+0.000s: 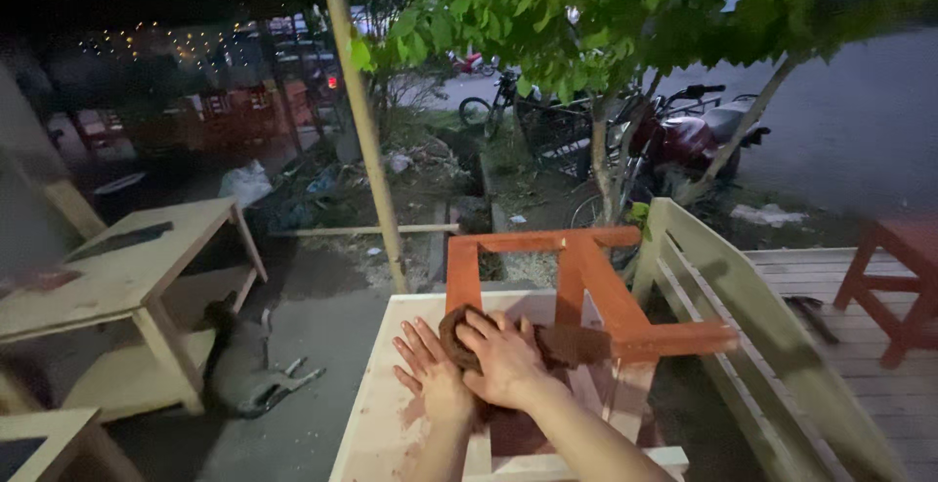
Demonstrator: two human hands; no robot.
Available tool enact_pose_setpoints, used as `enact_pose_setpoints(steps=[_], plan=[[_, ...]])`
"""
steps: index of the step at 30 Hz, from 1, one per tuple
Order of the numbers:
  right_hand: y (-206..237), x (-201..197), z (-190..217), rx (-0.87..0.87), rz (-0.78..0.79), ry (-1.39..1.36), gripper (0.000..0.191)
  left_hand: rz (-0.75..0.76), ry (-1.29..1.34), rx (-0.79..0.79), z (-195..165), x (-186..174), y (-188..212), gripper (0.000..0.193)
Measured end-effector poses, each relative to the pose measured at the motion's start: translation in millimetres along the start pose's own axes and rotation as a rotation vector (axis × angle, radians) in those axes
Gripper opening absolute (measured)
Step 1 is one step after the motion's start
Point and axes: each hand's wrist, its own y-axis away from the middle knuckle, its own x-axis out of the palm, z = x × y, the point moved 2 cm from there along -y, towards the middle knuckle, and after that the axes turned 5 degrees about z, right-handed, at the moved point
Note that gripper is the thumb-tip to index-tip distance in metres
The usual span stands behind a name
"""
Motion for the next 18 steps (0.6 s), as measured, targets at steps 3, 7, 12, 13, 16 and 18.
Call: enact_pose_setpoints(steps=[3, 7, 12, 13, 16, 18], plan=[[8, 10, -15, -0.096, 0.000, 0.079, 0.069, 0.455, 0.407, -0.122, 5, 7, 3, 0.150], [18, 44, -86, -0.039, 0.008, 0.234, 0.064, 0.446, 0.437, -0.103, 4, -10, 5, 0.149], [98, 33, -254, 0.041, -0.268, 0.169, 0.072, 0.392, 0.501, -0.066, 0, -24, 2, 0.151], [114, 25, -281, 0.057, -0.304, 0.214, 0.071, 0.383, 0.502, -0.063, -1, -26, 2, 0.150], [152, 3, -345, 0.458, -0.080, 0.455, 0.065, 0.395, 0.502, -0.081, -4, -28, 2, 0.147], [165, -7, -360, 0.499, -0.126, 0.393, 0.073, 0.463, 0.492, -0.136, -3, -29, 0, 0.147]])
